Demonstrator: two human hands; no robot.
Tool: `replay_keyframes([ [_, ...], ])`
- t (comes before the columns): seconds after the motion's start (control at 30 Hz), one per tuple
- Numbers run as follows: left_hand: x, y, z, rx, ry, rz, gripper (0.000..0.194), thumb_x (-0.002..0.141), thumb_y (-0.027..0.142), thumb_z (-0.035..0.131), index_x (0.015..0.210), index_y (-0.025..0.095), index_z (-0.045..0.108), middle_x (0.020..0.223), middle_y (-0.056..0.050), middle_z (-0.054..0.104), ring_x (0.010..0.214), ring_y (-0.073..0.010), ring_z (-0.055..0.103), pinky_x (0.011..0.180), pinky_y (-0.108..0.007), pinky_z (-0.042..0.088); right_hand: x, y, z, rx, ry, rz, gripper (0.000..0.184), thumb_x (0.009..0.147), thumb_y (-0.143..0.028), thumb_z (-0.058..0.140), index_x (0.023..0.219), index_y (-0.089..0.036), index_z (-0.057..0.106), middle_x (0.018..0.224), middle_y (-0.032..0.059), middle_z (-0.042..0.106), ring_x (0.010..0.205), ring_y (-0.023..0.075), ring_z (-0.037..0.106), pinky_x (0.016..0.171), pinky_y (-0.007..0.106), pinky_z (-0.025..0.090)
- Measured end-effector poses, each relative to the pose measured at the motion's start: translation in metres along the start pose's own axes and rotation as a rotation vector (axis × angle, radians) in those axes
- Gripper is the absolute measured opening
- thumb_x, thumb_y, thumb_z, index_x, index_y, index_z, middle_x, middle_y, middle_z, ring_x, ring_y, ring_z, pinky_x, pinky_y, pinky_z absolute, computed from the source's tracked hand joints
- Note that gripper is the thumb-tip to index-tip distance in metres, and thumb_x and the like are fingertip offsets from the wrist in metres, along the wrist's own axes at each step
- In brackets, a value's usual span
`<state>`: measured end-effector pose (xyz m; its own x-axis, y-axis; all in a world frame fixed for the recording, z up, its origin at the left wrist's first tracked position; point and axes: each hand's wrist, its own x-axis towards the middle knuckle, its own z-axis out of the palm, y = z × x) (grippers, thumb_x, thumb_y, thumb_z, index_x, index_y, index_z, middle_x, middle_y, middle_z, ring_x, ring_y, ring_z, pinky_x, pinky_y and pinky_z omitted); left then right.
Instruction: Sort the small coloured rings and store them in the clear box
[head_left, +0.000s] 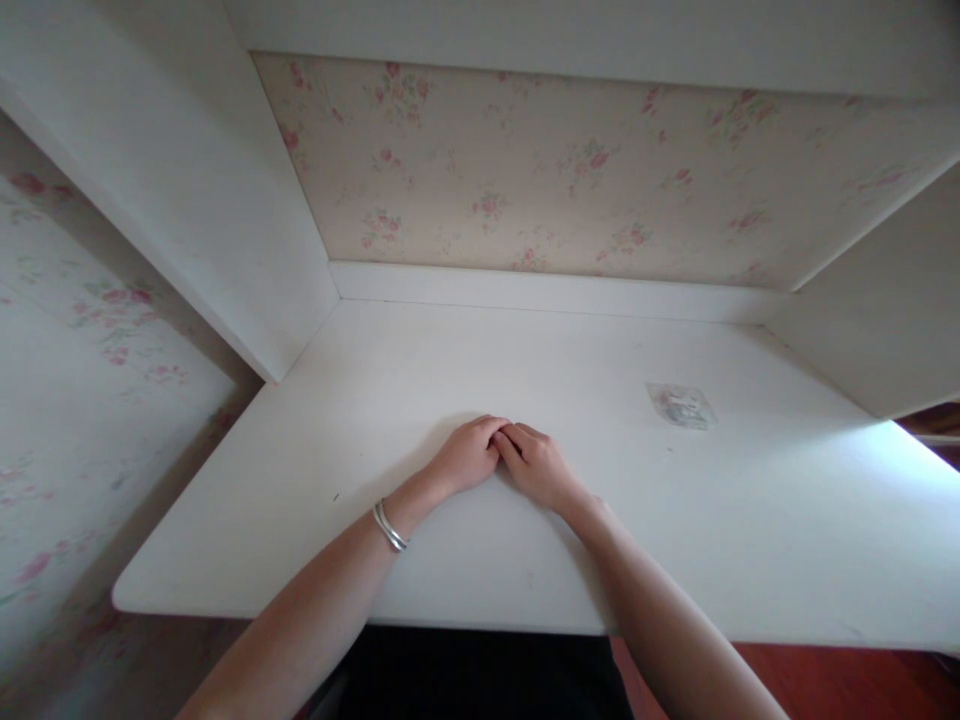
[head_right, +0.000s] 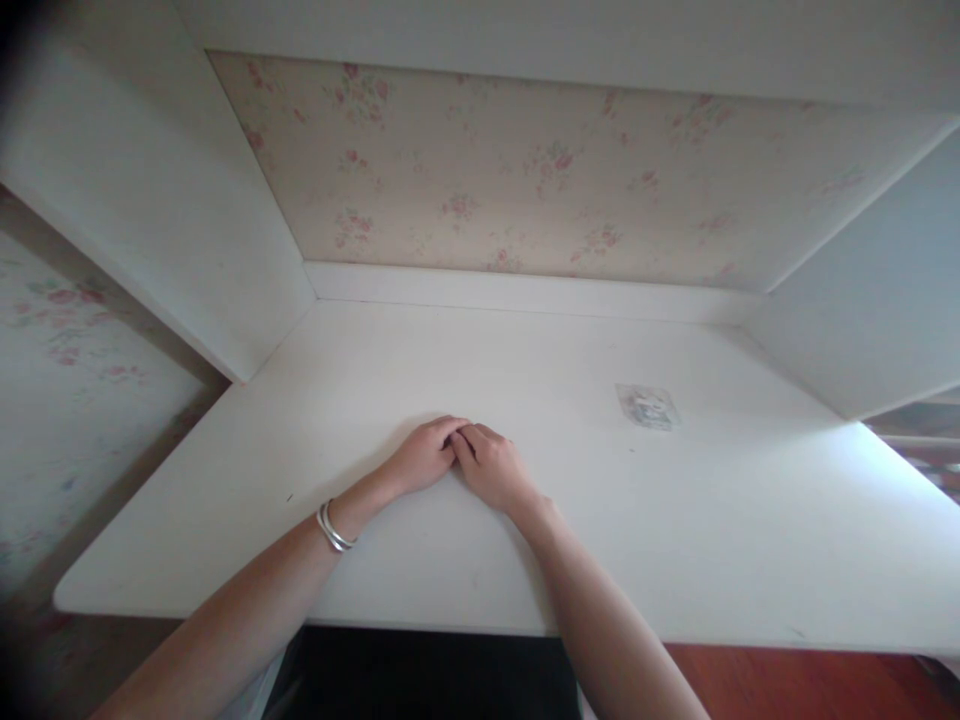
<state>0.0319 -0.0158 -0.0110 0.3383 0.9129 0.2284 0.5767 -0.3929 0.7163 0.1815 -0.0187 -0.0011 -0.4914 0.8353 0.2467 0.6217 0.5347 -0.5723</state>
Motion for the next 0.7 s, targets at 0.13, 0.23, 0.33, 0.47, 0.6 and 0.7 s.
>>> replay_keyframes([
  [0.13,-0.0001,-0.0002,0.0,0.002,0.004,0.005,0.039,0.077,0.004,0.043,0.11,0.016,0.06,0.111,-0.006,0.065,0.102,-0.0165,0.059,0.096,-0.029,0.044,0.0,-0.0003,0.0001,0.01,0.004,0.015,0.025,0.097,-0.029,0.035,0.095,-0.02,0.059,0.091,0.0045,0.064,0.082,0.0143,0.059,0.075,0.026,0.042],
  [0.23,-0.0002,-0.0002,0.0001,0.002,0.007,0.01,0.039,0.076,0.004,0.043,0.11,0.016,0.06,0.111,-0.006,0.065,0.102,-0.0167,0.059,0.096,-0.029,0.044,-0.0003,0.0005,0.0003,0.015,-0.005,0.022,0.025,0.096,-0.029,0.035,0.096,-0.02,0.059,0.091,0.0046,0.064,0.082,0.0144,0.059,0.075,0.026,0.042],
  [0.33,-0.0001,-0.0002,0.0005,0.0,0.008,0.011,0.039,0.076,0.004,0.043,0.109,0.016,0.061,0.109,-0.006,0.066,0.101,-0.0165,0.059,0.095,-0.029,0.044,-0.0003,0.0015,0.0008,0.015,-0.005,0.02,0.025,0.096,-0.028,0.035,0.095,-0.02,0.059,0.091,0.0047,0.064,0.082,0.0146,0.059,0.075,0.026,0.042],
  [0.47,0.0001,0.0003,0.0005,-0.006,0.01,0.01,0.039,0.076,0.004,0.043,0.107,0.017,0.061,0.108,-0.005,0.066,0.099,-0.0162,0.059,0.094,-0.029,0.045,-0.0002,0.0023,0.0015,0.011,-0.004,0.015,0.025,0.096,-0.028,0.035,0.094,-0.02,0.059,0.091,0.0047,0.064,0.083,0.0146,0.059,0.076,0.026,0.042],
  [0.6,0.0003,0.0016,-0.0002,-0.003,0.009,0.014,0.038,0.076,0.003,0.043,0.106,0.017,0.062,0.107,-0.005,0.066,0.099,-0.0162,0.059,0.094,-0.029,0.045,-0.0002,0.0022,0.0016,-0.004,-0.006,0.008,0.024,0.096,-0.028,0.036,0.094,-0.02,0.059,0.09,0.0044,0.064,0.082,0.0146,0.059,0.075,0.026,0.042],
  [0.7,0.0002,0.0024,-0.0008,-0.001,0.003,0.017,0.038,0.076,0.003,0.043,0.107,0.017,0.061,0.107,-0.005,0.066,0.1,-0.0164,0.059,0.094,-0.029,0.045,-0.0002,0.002,0.0012,-0.007,-0.009,0.018,0.025,0.096,-0.028,0.036,0.093,-0.02,0.059,0.089,0.0045,0.064,0.081,0.0144,0.059,0.074,0.026,0.042],
])
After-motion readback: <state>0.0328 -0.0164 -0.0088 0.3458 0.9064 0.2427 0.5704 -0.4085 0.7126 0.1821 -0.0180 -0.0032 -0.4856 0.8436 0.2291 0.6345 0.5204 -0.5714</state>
